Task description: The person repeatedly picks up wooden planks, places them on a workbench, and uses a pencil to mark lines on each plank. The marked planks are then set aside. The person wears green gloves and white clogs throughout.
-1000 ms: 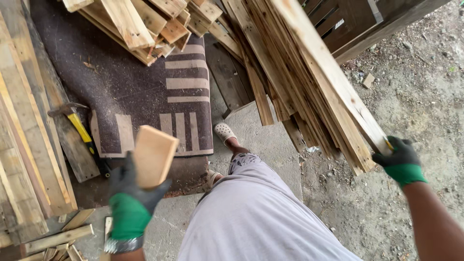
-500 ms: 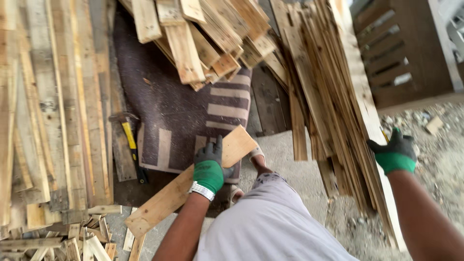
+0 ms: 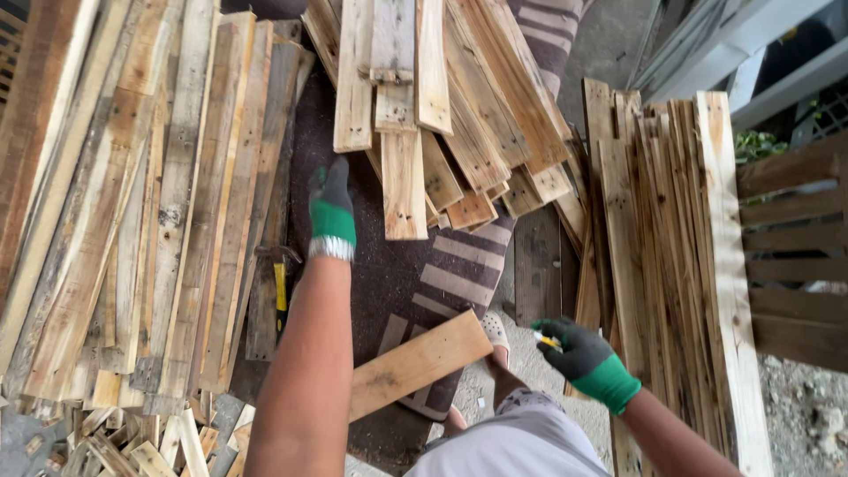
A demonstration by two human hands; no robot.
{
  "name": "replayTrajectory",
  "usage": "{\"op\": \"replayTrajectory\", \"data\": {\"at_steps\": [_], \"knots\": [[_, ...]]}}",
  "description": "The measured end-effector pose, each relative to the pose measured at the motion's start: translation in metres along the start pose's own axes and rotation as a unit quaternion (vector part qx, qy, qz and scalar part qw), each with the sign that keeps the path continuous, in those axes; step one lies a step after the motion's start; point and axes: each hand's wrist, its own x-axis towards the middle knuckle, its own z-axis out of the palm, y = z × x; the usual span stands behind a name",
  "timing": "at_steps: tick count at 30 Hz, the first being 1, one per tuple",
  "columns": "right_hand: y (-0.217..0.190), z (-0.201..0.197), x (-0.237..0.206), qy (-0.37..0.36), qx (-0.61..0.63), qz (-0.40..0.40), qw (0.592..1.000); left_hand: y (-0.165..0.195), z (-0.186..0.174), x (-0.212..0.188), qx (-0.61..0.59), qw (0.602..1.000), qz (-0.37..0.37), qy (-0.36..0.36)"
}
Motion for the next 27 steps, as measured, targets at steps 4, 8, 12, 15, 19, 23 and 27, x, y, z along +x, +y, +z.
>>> {"op": "replayTrajectory", "data": {"at_steps": [4, 8, 12, 15, 19, 23, 27], "knots": [[0.015, -0.002, -0.011, -0.076, -0.031, 0.012, 0.997, 0.020, 0.034, 0.065, -0.116, 0.982, -0.129, -0.071], [0.039, -0.007, -0.023, -0.080, -0.046, 0.047, 0.995, 0.041, 0.025, 0.077, -0.286, 0.951, -0.085, -0.085], [0.036, -0.009, -0.022, -0.073, -0.055, 0.060, 0.994, 0.058, -0.049, 0.050, -0.436, 0.898, 0.012, -0.062], [0.008, -0.006, -0.011, -0.045, -0.007, 0.057, 0.997, 0.037, -0.136, 0.001, -0.405, 0.910, 0.068, -0.052], [-0.063, 0.003, 0.006, -0.018, 0.129, -0.040, 0.991, -0.048, -0.278, -0.092, -0.404, 0.910, 0.058, -0.078], [-0.159, 0.018, 0.025, -0.102, 0.394, -0.226, 0.885, -0.149, -0.427, -0.178, -0.332, 0.935, 0.033, -0.120], [-0.240, 0.024, 0.036, -0.177, 0.567, -0.254, 0.764, -0.234, -0.517, -0.225, -0.348, 0.937, -0.018, -0.022]]}}
